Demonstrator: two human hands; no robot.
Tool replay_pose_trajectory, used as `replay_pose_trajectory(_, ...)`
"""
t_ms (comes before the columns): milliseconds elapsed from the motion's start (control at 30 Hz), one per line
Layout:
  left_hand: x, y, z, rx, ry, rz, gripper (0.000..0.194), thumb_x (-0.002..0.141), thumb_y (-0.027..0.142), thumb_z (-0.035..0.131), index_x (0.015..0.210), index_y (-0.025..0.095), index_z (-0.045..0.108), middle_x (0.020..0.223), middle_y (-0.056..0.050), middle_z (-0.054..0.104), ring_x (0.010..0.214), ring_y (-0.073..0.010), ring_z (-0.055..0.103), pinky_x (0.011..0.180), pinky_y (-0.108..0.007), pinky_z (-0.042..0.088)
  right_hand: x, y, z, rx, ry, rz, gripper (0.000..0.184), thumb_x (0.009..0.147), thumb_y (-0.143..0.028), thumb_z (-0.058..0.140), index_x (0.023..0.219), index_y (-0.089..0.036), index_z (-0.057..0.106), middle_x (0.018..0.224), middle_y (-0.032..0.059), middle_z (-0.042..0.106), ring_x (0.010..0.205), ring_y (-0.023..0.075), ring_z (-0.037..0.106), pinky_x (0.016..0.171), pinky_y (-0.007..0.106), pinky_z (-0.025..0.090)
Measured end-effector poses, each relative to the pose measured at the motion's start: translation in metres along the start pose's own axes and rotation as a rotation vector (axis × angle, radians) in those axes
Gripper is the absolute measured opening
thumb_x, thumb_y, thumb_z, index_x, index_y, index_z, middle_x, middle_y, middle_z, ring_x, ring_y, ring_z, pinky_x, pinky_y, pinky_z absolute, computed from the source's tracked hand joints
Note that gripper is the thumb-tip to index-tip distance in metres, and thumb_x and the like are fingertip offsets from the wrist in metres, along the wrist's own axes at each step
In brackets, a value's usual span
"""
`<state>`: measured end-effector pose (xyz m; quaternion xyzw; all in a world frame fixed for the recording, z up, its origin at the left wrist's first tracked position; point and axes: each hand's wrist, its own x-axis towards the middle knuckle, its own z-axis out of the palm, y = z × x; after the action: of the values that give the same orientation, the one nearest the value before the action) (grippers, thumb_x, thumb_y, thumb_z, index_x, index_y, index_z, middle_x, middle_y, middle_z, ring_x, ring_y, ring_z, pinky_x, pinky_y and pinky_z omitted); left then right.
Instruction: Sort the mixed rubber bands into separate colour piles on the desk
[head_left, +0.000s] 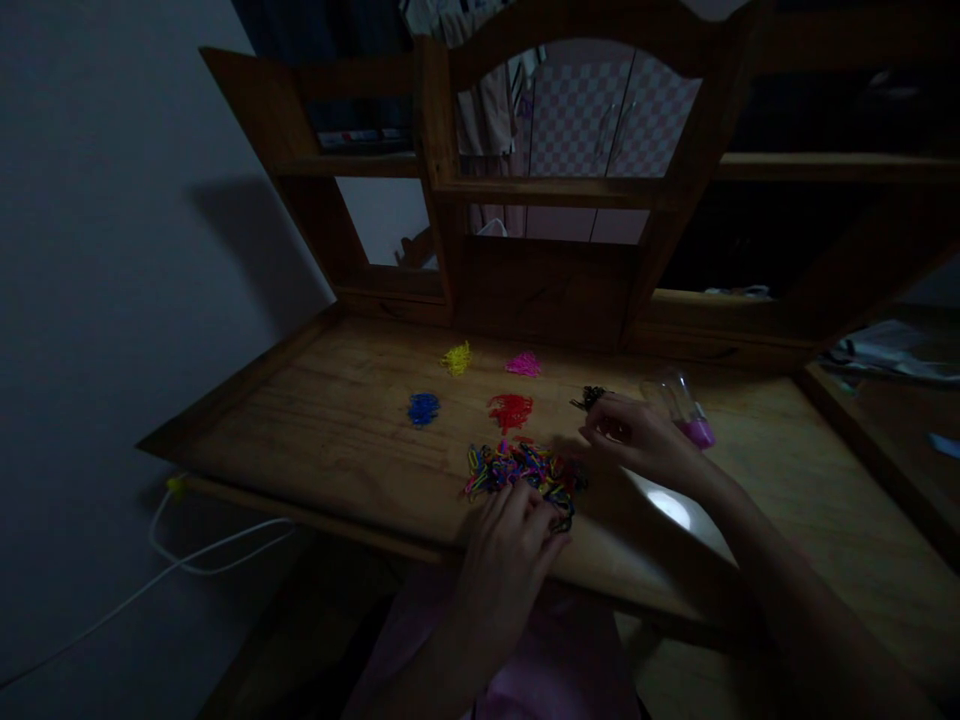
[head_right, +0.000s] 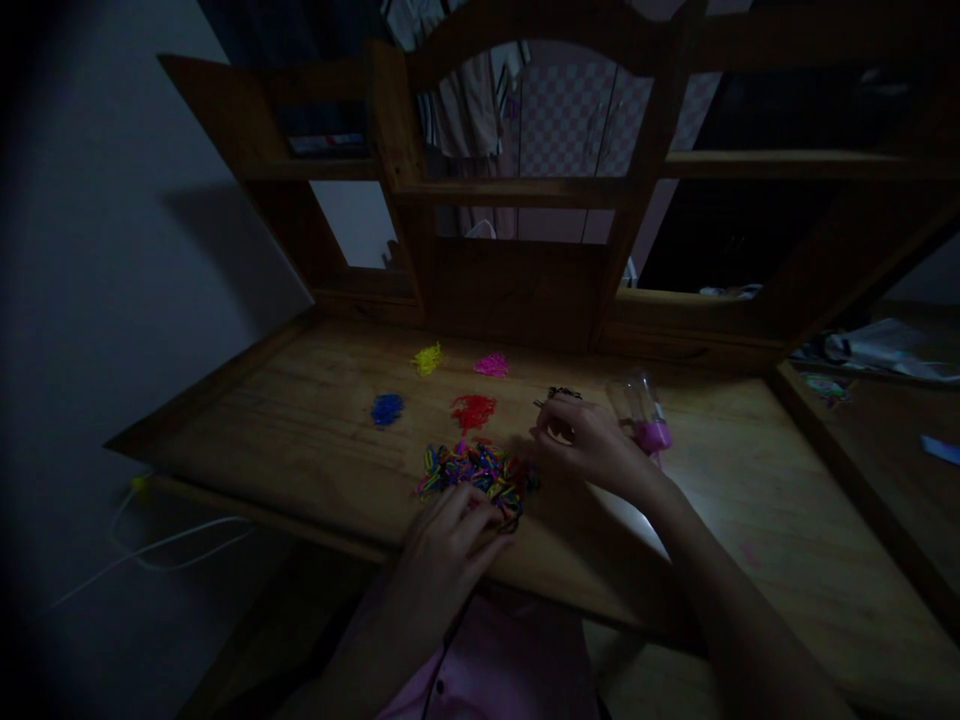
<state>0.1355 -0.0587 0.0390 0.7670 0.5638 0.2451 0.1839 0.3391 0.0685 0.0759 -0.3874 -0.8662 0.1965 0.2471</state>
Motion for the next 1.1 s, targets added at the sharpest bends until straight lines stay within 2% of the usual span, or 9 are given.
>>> replay_pose_trajectory(233,0.003,-0.006,0.007,0.026,0.038,0.035,0.013,0.082,0.020,0.066,0.094,0.023,0.062,0.099,-0.004,0.058,0.094,-0.0224,0.056,0.082,-0.038,0.049,0.001,0.001,-0.003,0.083,0.058,0.063,0.023,0.090,-0.036,0.053,0.083,-0.016,0.062,0.069,0.0024,0.055,0.062,0.0129,0.048,0.055,0.025,0.034)
replay_pose_trajectory(300,0.003,-0.007,0.006,0.033,0.055,0.018,0.016,0.081,0.023,0.068,0.097,0.023,0.062,0.097,-0.003,0.058,0.094,-0.0229,0.055,0.083,-0.039,0.049,-0.001,-0.002,-0.007,0.141,-0.066,0.081,0.023,0.089,-0.038,0.056,0.085,-0.016,0.064,0.067,0.0013,0.056,0.060,0.0121,0.048,0.054,0.024,0.034)
replay_pose_trajectory(433,0.001,-0.010,0.003,0.034,0.057,-0.010,0.022,0.081,0.027,0.068,0.102,0.024,0.063,0.099,-0.003,0.058,0.096,-0.0233,0.054,0.085,-0.040,0.047,-0.007,-0.017,-0.005,0.294,-0.533,0.043,0.017,0.084,-0.033,0.063,0.093,-0.020,0.068,0.076,0.0007,0.064,0.065,0.0118,0.055,0.057,0.022,0.040)
replay_pose_trajectory(500,0.000,-0.011,0.002,0.028,0.051,-0.014,0.022,0.082,0.028,0.068,0.104,0.024,0.063,0.100,-0.003,0.058,0.096,-0.0231,0.054,0.086,-0.040,0.047,-0.011,-0.024,0.002,0.283,-0.611,0.017,0.017,0.081,-0.027,0.065,0.097,-0.021,0.068,0.081,0.0003,0.066,0.068,0.0120,0.058,0.060,0.021,0.042)
replay_pose_trajectory(733,-0.002,-0.016,0.000,0.028,0.062,0.010,0.028,0.081,0.030,0.069,0.108,0.023,0.062,0.099,-0.004,0.059,0.095,-0.0236,0.054,0.084,-0.041,0.047,-0.014,-0.030,0.022,0.162,-0.556,-0.030,0.018,0.076,-0.016,0.065,0.092,-0.022,0.070,0.080,-0.0005,0.067,0.068,0.0117,0.058,0.060,0.021,0.041)
replay_pose_trajectory(967,-0.007,-0.022,-0.003,-0.023,0.142,0.054,0.027,0.083,0.027,0.067,0.109,0.025,0.062,0.101,-0.005,0.059,0.097,-0.0229,0.056,0.086,-0.040,0.049,-0.012,-0.028,0.024,0.130,-0.502,-0.048,0.019,0.072,-0.010,0.061,0.085,-0.020,0.071,0.079,0.0002,0.068,0.067,0.0121,0.058,0.062,0.022,0.042)
replay_pose_trajectory(1100,-0.008,-0.020,-0.003,-0.065,0.212,0.083,0.024,0.085,0.026,0.064,0.109,0.026,0.062,0.100,-0.005,0.059,0.095,-0.0216,0.057,0.087,-0.040,0.049,-0.008,-0.029,0.016,0.211,-0.461,-0.042,0.016,0.072,-0.010,0.059,0.082,-0.018,0.067,0.077,-0.0004,0.064,0.066,0.0106,0.056,0.059,0.020,0.041)
